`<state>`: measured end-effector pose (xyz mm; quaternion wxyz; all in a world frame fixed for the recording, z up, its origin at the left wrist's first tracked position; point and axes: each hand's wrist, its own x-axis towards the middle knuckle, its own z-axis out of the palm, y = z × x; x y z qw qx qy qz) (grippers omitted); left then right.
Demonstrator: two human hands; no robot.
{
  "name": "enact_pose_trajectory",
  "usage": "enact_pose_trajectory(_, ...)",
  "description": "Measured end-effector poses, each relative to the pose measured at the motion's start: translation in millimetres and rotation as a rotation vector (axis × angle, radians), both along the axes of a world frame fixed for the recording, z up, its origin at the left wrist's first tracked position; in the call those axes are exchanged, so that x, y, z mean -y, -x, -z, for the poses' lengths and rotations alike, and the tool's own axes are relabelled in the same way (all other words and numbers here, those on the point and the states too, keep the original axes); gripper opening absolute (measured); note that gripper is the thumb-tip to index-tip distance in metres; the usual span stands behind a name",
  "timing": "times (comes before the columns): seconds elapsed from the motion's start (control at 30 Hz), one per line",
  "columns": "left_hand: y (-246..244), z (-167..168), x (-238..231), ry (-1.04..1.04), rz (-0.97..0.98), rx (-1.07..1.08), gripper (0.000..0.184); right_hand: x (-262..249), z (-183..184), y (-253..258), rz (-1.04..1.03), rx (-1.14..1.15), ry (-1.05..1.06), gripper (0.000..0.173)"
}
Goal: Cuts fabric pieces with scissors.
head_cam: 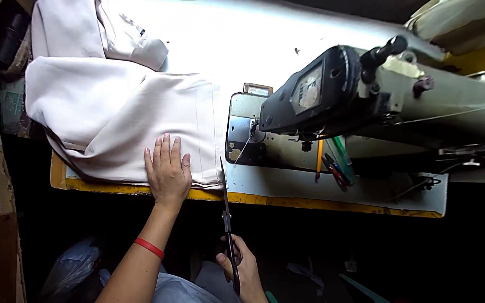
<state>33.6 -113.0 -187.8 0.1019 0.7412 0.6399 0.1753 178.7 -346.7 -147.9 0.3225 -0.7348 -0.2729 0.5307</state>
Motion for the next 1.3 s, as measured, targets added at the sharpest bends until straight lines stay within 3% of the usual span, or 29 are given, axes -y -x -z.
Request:
enact_pose_trajectory(0.53, 2, 0, -3, -0.037, 0.006, -0.018, 0.051, 5, -7, 4, 0.149, -0.212, 0.031, 0.069)
enact_pose_trajectory(0.63, 2, -5, -5, -0.02, 0.009, -0.006, 0.05, 5, -9, 1, 0.115, -0.244, 0.034, 0.077)
enact_pose_trajectory(0.77, -6, -29, -41, 0.01, 0.012, 0.013, 0.052, 8, -2, -11, 0.017, -0.277, -0.038, 0.095)
enact_pose_trajectory(0.9, -18, -8, -88, -0.049, 0.029, -0.077, 0.061, 6, 5, -17, -0.099, -0.297, -0.103, 0.101)
enact_pose_trajectory(1.17, -20, -2, -91, -0.017, -0.001, -0.16, 0.064, -10, 3, -14, -0.138, -0.213, -0.065, 0.109)
enact_pose_trajectory(1.3, -21, -2, -91, -0.004, -0.003, -0.163, 0.065, -8, 4, -10, -0.113, -0.253, -0.093, 0.106)
